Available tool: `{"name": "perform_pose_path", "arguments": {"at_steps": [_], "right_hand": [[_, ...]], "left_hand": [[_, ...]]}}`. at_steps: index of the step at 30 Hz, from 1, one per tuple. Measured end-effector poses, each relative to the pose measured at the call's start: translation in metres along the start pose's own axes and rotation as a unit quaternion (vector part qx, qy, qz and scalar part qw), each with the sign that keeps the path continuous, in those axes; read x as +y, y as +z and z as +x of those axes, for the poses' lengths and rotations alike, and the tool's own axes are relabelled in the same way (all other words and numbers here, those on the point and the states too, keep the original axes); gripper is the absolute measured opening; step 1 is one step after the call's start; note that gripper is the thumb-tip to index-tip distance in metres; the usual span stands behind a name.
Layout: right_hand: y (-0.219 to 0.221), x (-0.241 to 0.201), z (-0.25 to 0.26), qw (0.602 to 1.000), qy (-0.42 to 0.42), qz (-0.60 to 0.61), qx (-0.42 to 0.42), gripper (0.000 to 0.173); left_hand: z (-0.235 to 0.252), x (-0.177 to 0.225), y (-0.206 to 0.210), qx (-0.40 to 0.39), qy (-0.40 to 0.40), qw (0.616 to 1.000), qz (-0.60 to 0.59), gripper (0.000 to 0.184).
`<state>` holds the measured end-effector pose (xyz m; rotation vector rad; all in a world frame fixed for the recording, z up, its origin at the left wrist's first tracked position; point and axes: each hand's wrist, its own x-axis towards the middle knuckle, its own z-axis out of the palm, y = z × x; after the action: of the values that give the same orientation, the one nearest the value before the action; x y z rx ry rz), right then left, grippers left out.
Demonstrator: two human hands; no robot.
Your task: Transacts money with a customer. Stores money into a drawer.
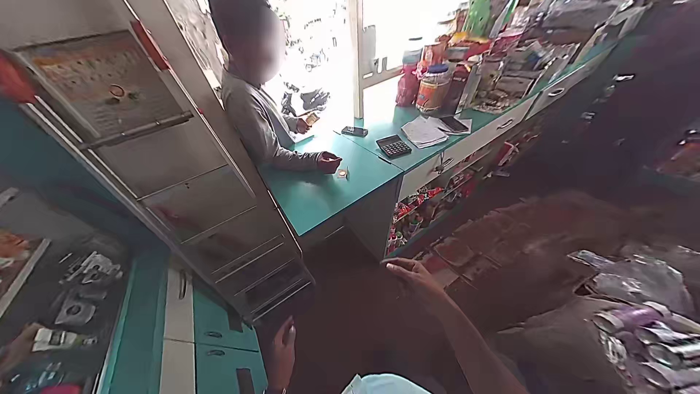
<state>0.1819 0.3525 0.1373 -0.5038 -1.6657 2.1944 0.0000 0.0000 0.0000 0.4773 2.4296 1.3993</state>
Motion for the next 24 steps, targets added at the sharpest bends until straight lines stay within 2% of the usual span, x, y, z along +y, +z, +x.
{"name": "perform_pose_path", "arguments": {"at_steps": [3, 6, 9, 13, 15, 17, 19, 21, 24], "right_hand": [[-0.018, -0.020, 0.094, 0.998, -0.041, -0.038, 0.012, 0.023], [-0.034, -0.048, 0.204, 0.986, -0.071, -0.148, 0.037, 0.024], [-0.051, -0.063, 0.322, 0.941, -0.078, -0.323, 0.070, 0.027], [-0.060, -0.073, 0.437, 0.863, -0.067, -0.497, 0.051, 0.022], [-0.054, -0.075, 0.471, 0.831, -0.044, -0.554, 0.014, 0.022], [-0.047, -0.079, 0.489, 0.804, 0.010, -0.594, -0.008, 0.028], [-0.042, -0.081, 0.497, 0.781, 0.072, -0.621, -0.016, 0.034], [-0.040, -0.076, 0.505, 0.778, 0.090, -0.621, -0.032, 0.037], [-0.040, -0.084, 0.507, 0.767, 0.112, -0.629, -0.054, 0.038]], "left_hand": [[0.076, 0.084, 0.018, 0.026, 0.138, 0.990, -0.030, 0.038], [0.139, 0.141, 0.038, 0.049, 0.260, 0.964, 0.008, 0.033], [0.198, 0.169, 0.063, 0.073, 0.308, 0.943, 0.100, 0.031], [0.263, 0.195, 0.094, 0.033, 0.294, 0.928, 0.226, 0.040], [0.286, 0.202, 0.102, -0.027, 0.248, 0.923, 0.294, 0.048], [0.299, 0.211, 0.108, -0.080, 0.199, 0.911, 0.351, 0.052], [0.304, 0.222, 0.111, -0.078, 0.183, 0.904, 0.378, 0.049], [0.306, 0.230, 0.111, -0.064, 0.177, 0.906, 0.380, 0.045], [0.321, 0.236, 0.121, -0.045, 0.218, 0.913, 0.343, 0.044]]}}
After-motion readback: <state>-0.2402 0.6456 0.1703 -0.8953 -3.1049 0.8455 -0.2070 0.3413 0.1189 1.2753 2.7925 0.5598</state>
